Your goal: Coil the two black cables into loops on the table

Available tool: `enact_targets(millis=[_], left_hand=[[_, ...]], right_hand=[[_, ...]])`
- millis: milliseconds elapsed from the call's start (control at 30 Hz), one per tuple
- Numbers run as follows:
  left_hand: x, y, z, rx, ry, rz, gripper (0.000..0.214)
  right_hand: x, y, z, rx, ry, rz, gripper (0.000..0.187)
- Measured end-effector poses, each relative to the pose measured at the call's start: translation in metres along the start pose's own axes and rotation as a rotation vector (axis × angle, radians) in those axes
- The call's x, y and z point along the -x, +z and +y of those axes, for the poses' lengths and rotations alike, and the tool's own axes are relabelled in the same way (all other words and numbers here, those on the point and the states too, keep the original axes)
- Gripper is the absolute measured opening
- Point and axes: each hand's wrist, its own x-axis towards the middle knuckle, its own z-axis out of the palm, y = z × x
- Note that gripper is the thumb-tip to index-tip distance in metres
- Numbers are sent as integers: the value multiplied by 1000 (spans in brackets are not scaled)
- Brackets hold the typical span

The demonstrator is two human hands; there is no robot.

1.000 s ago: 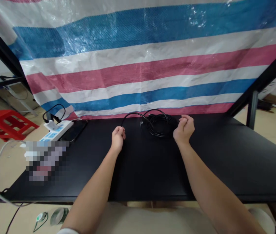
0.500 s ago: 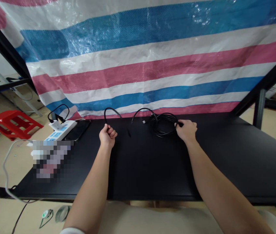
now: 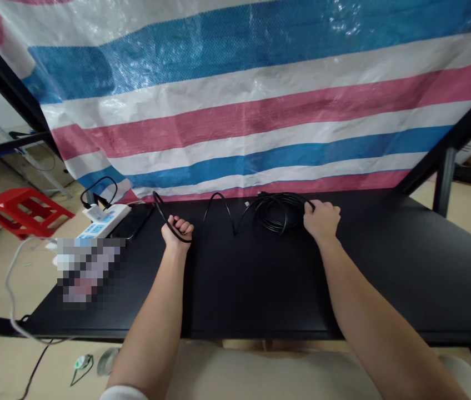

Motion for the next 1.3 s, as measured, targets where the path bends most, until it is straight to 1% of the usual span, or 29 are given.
enact_targets(millis=[67,133,233,333,400,467,533,667,767,800,867,967,1000,1067,1133,1233,1300], left_hand=[[0,0,1,2,-5,25,32],[0,-1,2,5,-7,47,32],[-2,-2,6,7,12,62,30],[-3,-3,10,6,55,102,30],[-4,-2,11,1,82,143,31],[-4,-1,10,-16,95,158,33],[-4,0,8,-41,90,133,34],[-3,0,5,-65,61,76,35],[-3,-1,4,-48,54,45,35],[-3,0,4,-39,55,31,35],[-2,0,4,-24,51,-3,35],[0,1,3,-13,28,-51,36],[2,2,3,-8,27,-64,36],[4,3,4,15,48,-77,37],[7,3,5,50,79,-82,38],[7,1,7,101,116,-62,39],[5,0,8,121,147,-36,39]], right_hand=[[0,-5,-4,-119,23,40,13],[0,-9,-9,-308,91,53,13],[-2,-15,-15,-723,238,24,20],[-7,-21,-15,-1157,344,11,32],[-10,-25,-13,-1345,379,-8,41],[-12,-28,-11,-1424,376,-43,45],[-12,-29,-10,-1422,314,-83,45],[-7,-27,-9,-1312,87,-189,34],[-5,-23,-10,-1227,-16,-209,28],[-4,-20,-11,-1190,-37,-188,29],[-1,-14,-13,-1061,-97,-108,38],[6,-7,-17,-762,-211,32,59],[9,-6,-18,-674,-230,69,65],[12,-6,-20,-566,-209,139,69],[11,-9,-20,-538,-130,223,61],[6,-14,-19,-596,26,345,43],[2,-17,-18,-666,108,376,38]])
